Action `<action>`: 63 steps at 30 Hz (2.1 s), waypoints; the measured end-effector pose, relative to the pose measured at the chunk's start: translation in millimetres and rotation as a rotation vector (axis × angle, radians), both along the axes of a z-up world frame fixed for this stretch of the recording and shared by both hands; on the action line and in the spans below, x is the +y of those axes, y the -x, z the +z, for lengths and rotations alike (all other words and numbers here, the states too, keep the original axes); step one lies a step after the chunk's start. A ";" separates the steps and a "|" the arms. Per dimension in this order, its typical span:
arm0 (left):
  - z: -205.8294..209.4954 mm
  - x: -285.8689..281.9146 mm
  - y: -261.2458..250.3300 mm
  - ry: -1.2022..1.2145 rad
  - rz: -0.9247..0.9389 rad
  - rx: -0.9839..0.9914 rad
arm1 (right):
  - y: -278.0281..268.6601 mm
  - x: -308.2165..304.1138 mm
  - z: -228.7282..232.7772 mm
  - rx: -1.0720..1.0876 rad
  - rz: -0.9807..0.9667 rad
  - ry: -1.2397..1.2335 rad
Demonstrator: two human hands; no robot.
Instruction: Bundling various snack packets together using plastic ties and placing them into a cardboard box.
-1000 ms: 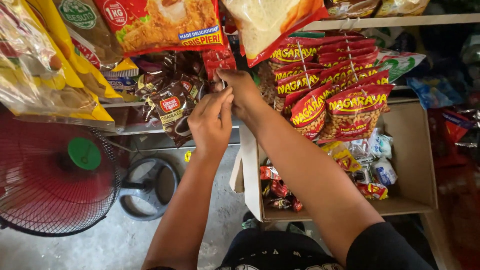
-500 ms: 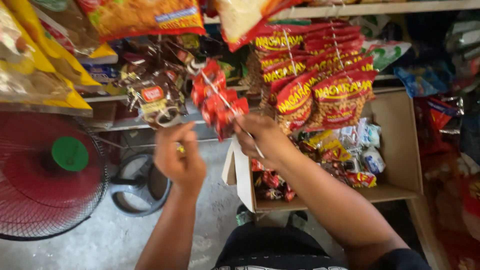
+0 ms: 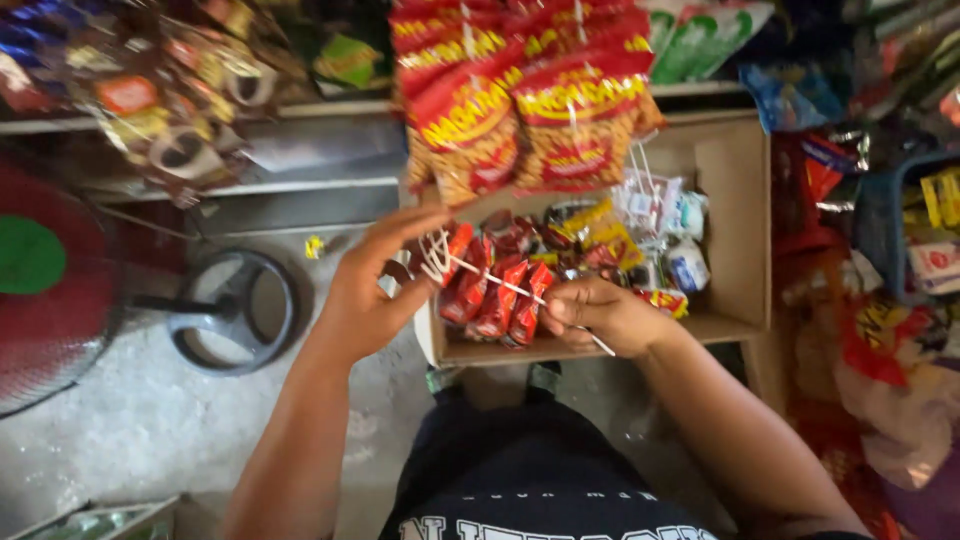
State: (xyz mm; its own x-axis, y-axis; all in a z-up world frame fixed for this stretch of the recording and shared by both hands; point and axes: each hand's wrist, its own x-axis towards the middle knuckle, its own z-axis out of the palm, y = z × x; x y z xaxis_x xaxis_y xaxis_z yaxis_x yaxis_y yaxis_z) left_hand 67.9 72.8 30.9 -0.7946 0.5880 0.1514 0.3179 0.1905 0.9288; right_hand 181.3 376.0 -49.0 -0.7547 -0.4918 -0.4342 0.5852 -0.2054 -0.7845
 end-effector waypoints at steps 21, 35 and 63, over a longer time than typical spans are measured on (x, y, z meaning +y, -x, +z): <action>-221.7 115.0 -62.5 0.125 0.279 -0.441 | 9.2 68.4 -127.5 0.883 0.040 -1.020; -205.9 162.3 -77.0 0.281 0.584 -0.155 | 23.7 -2.7 -164.3 1.031 -0.196 -1.172; -194.5 189.1 -39.3 0.283 0.250 0.006 | -36.1 140.4 -116.0 0.565 0.070 -0.884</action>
State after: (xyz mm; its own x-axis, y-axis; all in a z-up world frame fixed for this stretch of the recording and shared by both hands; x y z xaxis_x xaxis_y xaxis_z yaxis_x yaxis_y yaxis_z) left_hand 107.2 261.9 -163.5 -0.9184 0.3954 0.0156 0.2343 0.5115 0.8268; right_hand 217.3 516.4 -165.0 -0.9416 -0.2218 -0.2535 0.0757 0.5940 -0.8009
